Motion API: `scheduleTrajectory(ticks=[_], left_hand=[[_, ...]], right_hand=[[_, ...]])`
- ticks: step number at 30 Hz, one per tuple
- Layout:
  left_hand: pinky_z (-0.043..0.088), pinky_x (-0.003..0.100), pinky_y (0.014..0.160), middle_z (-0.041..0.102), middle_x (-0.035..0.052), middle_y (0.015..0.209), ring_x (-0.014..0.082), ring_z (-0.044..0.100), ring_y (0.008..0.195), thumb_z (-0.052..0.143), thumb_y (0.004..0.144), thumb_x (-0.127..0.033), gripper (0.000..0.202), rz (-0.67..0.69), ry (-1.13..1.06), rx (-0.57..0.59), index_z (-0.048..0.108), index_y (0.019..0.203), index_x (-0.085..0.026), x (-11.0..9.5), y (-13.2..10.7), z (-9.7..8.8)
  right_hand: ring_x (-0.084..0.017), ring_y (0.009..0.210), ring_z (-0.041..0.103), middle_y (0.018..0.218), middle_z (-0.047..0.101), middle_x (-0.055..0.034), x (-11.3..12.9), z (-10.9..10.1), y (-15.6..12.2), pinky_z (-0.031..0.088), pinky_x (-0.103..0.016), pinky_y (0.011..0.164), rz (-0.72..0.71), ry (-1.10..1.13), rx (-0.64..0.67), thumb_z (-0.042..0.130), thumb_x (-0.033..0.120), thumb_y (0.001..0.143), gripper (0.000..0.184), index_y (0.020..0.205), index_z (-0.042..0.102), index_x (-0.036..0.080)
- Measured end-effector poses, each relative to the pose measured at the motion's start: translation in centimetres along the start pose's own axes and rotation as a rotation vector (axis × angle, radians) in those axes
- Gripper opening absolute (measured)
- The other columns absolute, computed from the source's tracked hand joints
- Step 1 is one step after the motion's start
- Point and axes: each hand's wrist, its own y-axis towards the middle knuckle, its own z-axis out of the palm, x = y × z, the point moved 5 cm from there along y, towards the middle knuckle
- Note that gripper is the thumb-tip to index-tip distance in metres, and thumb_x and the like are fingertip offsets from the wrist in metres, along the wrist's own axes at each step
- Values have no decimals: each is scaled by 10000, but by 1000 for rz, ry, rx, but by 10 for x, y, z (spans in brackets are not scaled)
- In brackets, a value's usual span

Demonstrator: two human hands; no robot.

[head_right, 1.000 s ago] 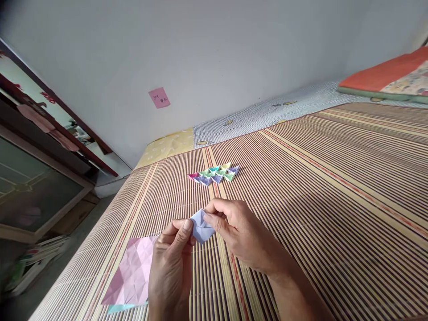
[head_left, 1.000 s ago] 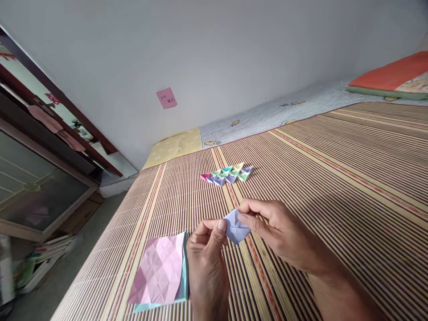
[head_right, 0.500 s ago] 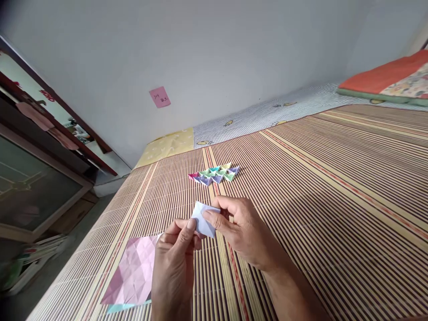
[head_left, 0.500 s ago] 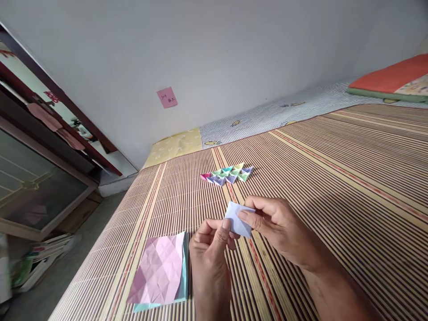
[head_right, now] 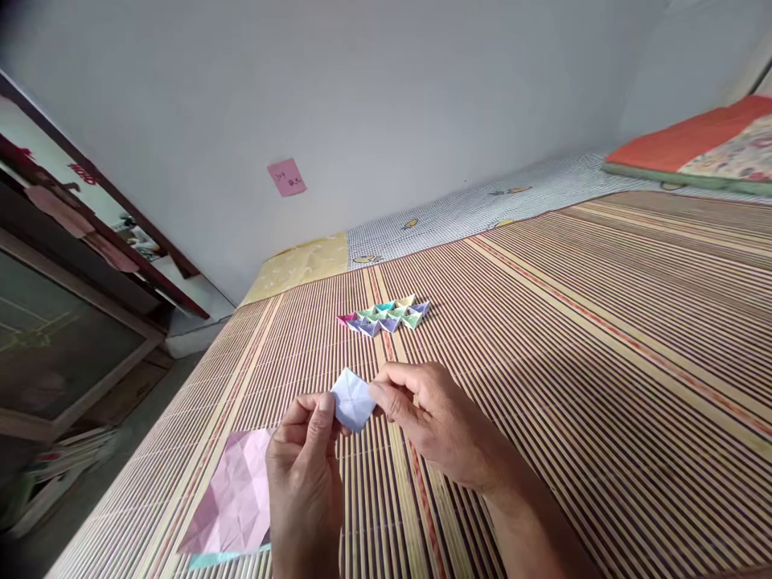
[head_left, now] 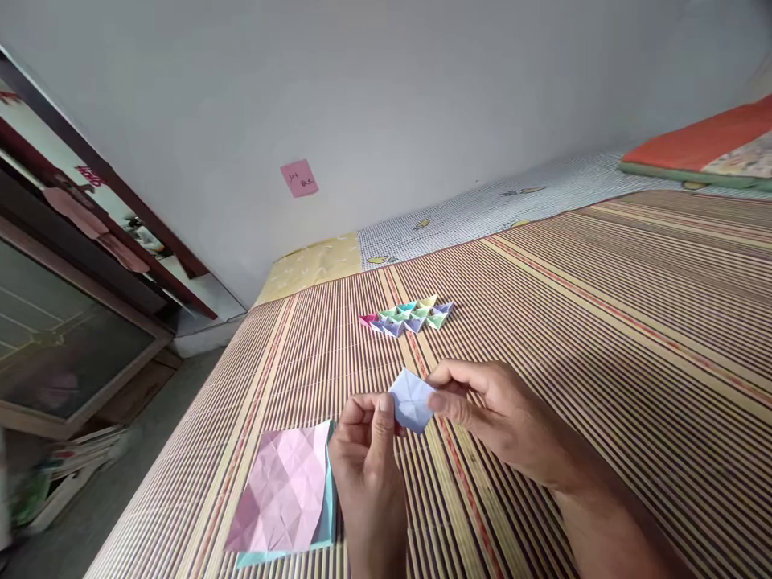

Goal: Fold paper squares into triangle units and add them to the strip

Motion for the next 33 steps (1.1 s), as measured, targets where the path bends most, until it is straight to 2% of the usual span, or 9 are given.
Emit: scheduleTrajectory(ticks=[3, 9, 12, 15, 17, 21, 26, 29, 33], left_hand=[[451, 196, 604, 570, -16, 665, 107, 512, 629, 795, 845, -424, 310, 15, 105, 38, 657, 745, -165, -2, -3, 1], [435, 184, 587, 535, -25, 621, 95, 490, 599, 761, 871, -453, 378, 1, 155, 75, 612, 681, -162, -4, -6, 5], [468, 189, 609, 587, -14, 687, 97, 535, 626, 770, 861, -466, 330, -13, 131, 107, 671, 779, -162, -3, -6, 8], [538, 235, 692, 686, 18, 823, 135, 641, 728, 845, 797, -379, 279, -54, 49, 174, 731, 959, -183, 0, -7, 14], [554, 236, 706, 698, 10, 800, 140, 665, 741, 862, 780, -330, 229, -28, 23, 124, 742, 913, -187, -1, -7, 12], [545, 197, 683, 686, -10, 722, 111, 649, 693, 855, 791, -326, 184, 26, 13, 14, 743, 794, -180, -1, -3, 2], [524, 188, 650, 677, -6, 698, 105, 609, 669, 842, 800, -352, 210, -27, 52, 76, 744, 751, -174, 1, 1, -2], [540, 223, 659, 699, 9, 719, 133, 634, 691, 850, 786, -358, 199, -77, 81, 94, 764, 780, -179, 2, 2, -3], [538, 230, 643, 690, 8, 688, 140, 641, 672, 849, 787, -367, 209, -82, 128, 129, 765, 756, -178, 0, 3, -4]], right_hand=[[-120, 678, 501, 753, 577, 33, -1, 4, 2, 386, -249, 601, 29, 58, -3, 691, 311, 949, 164, 845, 633, 199], [-102, 566, 391, 623, 450, 57, -4, 16, 5, 311, -246, 495, 96, 50, -71, 691, 340, 937, 340, 683, 518, 195], [-105, 559, 398, 617, 459, 49, -6, 16, 4, 320, -249, 491, 99, 70, -116, 650, 371, 956, 346, 686, 529, 194], [-120, 592, 461, 652, 520, 25, -7, 15, 6, 378, -257, 525, 89, 106, -200, 619, 392, 968, 328, 719, 581, 183], [-129, 613, 494, 681, 558, 8, -7, 17, 7, 398, -263, 540, 86, 137, -209, 611, 404, 973, 314, 761, 624, 172], [-122, 618, 475, 678, 531, 20, -7, 23, 9, 374, -253, 536, 81, 151, -130, 638, 404, 963, 309, 758, 614, 175], [-102, 609, 392, 660, 441, 52, -11, 22, 9, 316, -245, 532, 88, 97, 43, 670, 316, 945, 311, 692, 544, 187], [-102, 621, 406, 669, 453, 52, -14, 20, 8, 328, -244, 549, 104, 97, 76, 661, 291, 946, 276, 710, 563, 187], [-98, 582, 371, 634, 415, 59, -18, 21, 7, 285, -255, 516, 163, 65, 96, 689, 293, 906, 325, 658, 504, 194]])
